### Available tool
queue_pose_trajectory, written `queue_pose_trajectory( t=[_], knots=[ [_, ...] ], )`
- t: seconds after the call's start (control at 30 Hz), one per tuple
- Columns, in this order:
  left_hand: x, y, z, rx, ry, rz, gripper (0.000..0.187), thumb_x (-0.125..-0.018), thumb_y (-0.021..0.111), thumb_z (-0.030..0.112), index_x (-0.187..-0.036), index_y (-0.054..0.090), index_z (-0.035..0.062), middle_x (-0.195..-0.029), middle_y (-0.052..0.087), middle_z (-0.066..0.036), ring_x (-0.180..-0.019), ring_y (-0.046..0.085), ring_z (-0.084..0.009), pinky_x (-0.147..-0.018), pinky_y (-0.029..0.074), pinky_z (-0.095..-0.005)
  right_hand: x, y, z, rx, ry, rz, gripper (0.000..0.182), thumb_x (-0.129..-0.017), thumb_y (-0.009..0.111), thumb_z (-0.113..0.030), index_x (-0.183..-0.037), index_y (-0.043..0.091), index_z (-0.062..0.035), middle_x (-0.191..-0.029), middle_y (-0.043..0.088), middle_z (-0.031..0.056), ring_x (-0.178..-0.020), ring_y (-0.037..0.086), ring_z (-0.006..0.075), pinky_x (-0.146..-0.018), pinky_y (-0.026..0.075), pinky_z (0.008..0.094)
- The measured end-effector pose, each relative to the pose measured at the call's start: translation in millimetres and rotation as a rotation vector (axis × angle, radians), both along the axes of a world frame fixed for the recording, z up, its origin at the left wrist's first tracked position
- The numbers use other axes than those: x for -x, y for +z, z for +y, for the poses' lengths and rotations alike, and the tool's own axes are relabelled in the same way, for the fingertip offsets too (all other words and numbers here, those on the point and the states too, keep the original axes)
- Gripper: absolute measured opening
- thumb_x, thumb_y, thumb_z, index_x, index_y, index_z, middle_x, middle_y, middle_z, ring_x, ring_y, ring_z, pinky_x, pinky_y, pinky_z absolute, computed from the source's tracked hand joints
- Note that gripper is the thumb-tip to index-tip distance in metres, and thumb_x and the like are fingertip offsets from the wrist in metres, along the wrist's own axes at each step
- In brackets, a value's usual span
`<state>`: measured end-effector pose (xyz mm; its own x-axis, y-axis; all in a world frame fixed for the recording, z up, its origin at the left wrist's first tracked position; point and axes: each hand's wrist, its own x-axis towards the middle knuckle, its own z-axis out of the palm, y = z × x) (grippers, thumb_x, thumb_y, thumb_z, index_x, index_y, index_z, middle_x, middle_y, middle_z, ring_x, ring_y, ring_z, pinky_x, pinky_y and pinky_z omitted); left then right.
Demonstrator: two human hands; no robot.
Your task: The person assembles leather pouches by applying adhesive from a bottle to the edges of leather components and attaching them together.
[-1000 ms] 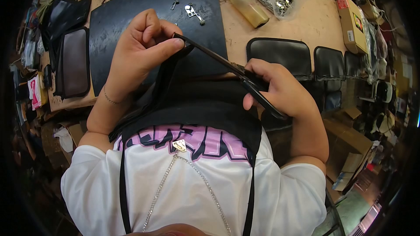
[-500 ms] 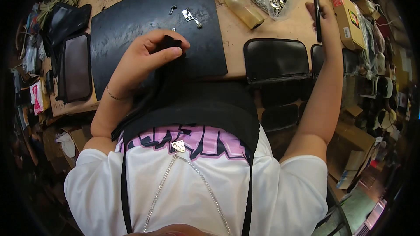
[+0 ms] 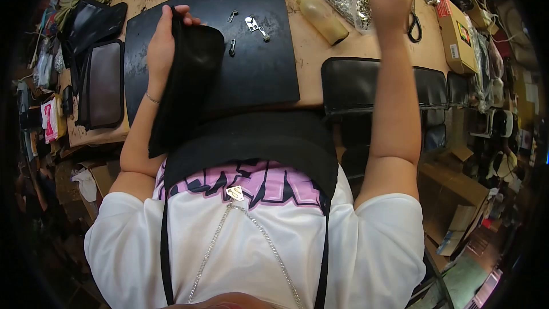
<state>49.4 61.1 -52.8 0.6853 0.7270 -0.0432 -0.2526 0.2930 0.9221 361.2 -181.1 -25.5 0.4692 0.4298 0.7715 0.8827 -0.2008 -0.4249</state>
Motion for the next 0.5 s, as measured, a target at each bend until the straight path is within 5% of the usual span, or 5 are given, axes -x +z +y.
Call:
queue_pose_trajectory(
  t=[0.07,0.1,0.27,0.4,0.5],
  knots=[
    [5,0,-8,0.084,-0.089,-0.109,0.038,-0.106,0.039,0.030,-0.108,0.062,-0.0006,-0.092,0.063,-0.009,-0.090,0.063,-0.0177,-0.085,0.050,-0.0293,82,-3,34,0.374,0.353,0.212,0.015,-0.086,0.069,-0.010,-0.101,0.070,-0.0084,-0.095,0.070,0.0057,-0.088,0.067,0.0225,-0.080,0.054,0.0341],
    [9,1,-11,0.050,-0.121,-0.113,0.036,-0.106,0.038,0.027,-0.110,0.061,-0.0006,-0.094,0.062,-0.009,-0.093,0.062,-0.0178,-0.087,0.050,-0.0294,104,-10,47,0.435,0.574,-0.019,0.014,-0.084,0.070,-0.012,-0.098,0.070,-0.0091,-0.092,0.069,0.0072,-0.088,0.064,0.0268,-0.080,0.053,0.0368],
    [17,6,-23,-0.462,-0.100,0.050,0.032,-0.106,0.040,0.019,-0.122,0.059,-0.0009,-0.102,0.062,-0.006,-0.099,0.060,-0.0116,-0.090,0.047,-0.0232,179,-49,79,0.531,0.591,0.049,0.015,-0.080,0.070,-0.010,-0.094,0.070,-0.0076,-0.091,0.066,0.0106,-0.089,0.062,0.0309,-0.081,0.051,0.0405],
    [9,8,-19,-0.529,-0.097,0.075,0.033,-0.102,0.054,0.013,-0.133,0.058,0.0015,-0.103,0.063,0.002,-0.092,0.057,-0.0022,-0.083,0.047,-0.0183,181,-60,84,0.533,0.565,0.139,0.016,-0.079,0.071,-0.009,-0.095,0.069,-0.0062,-0.094,0.065,0.0125,-0.090,0.062,0.0326,-0.081,0.051,0.0404],
    [11,23,-32,-0.254,-0.194,-0.040,0.031,-0.100,0.057,0.010,-0.131,0.060,0.0016,-0.105,0.064,0.002,-0.091,0.059,-0.0030,-0.082,0.048,-0.0184,169,-41,77,0.396,0.548,0.412,0.014,-0.083,0.070,-0.007,-0.097,0.068,-0.0048,-0.095,0.066,0.0103,-0.091,0.064,0.0260,-0.080,0.052,0.0349]
  ],
)
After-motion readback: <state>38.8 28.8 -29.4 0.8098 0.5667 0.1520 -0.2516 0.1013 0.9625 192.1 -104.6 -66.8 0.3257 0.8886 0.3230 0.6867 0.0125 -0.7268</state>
